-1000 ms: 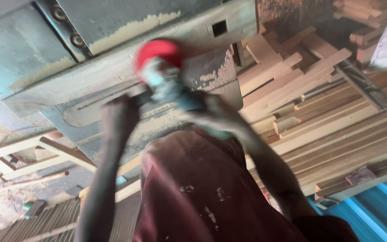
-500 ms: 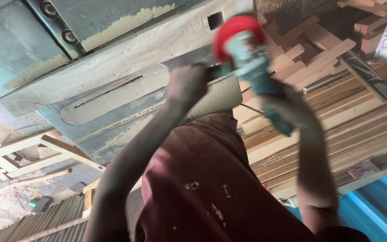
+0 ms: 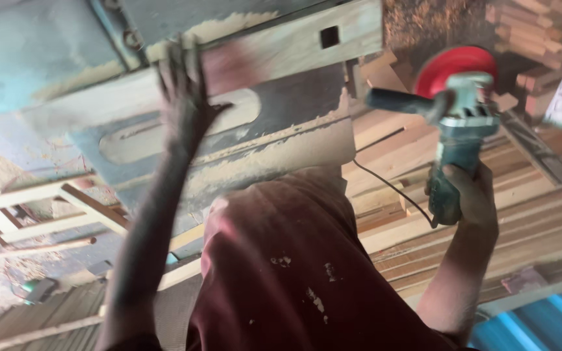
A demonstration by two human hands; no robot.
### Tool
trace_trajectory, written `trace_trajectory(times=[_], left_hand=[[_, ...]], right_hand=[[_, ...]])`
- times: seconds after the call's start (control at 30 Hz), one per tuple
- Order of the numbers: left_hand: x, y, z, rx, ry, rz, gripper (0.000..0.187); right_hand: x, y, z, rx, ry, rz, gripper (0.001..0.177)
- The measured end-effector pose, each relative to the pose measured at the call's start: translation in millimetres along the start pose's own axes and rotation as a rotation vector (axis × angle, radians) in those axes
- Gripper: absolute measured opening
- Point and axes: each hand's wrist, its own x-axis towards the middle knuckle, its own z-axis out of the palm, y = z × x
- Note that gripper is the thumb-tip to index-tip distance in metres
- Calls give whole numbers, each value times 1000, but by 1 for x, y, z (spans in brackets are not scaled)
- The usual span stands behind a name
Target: The person uses a handheld angle grinder with a sanding disc to smooth the surface of a rectangular wooden plank. They move the tool back and forth across the wood, generating sawdust, and briefly pause to wipe the surface with their hand.
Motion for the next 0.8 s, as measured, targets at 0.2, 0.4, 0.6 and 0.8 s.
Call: trace_trajectory(times=[0.2, 0.4, 0.6, 0.8], left_hand=[[7, -81, 25, 142, 168, 152, 116], [-47, -59, 52, -153, 32, 116, 115], [-35, -77, 36, -18, 194, 392, 130], [-64, -70, 35, 246, 319, 50, 131]], right_hand=[[-45, 3, 25, 114, 131, -88, 39], [-95, 9, 41, 186, 250, -175, 40], [-120, 9, 61, 176, 238, -284, 42], [-131, 15, 91, 203, 289, -269, 50]])
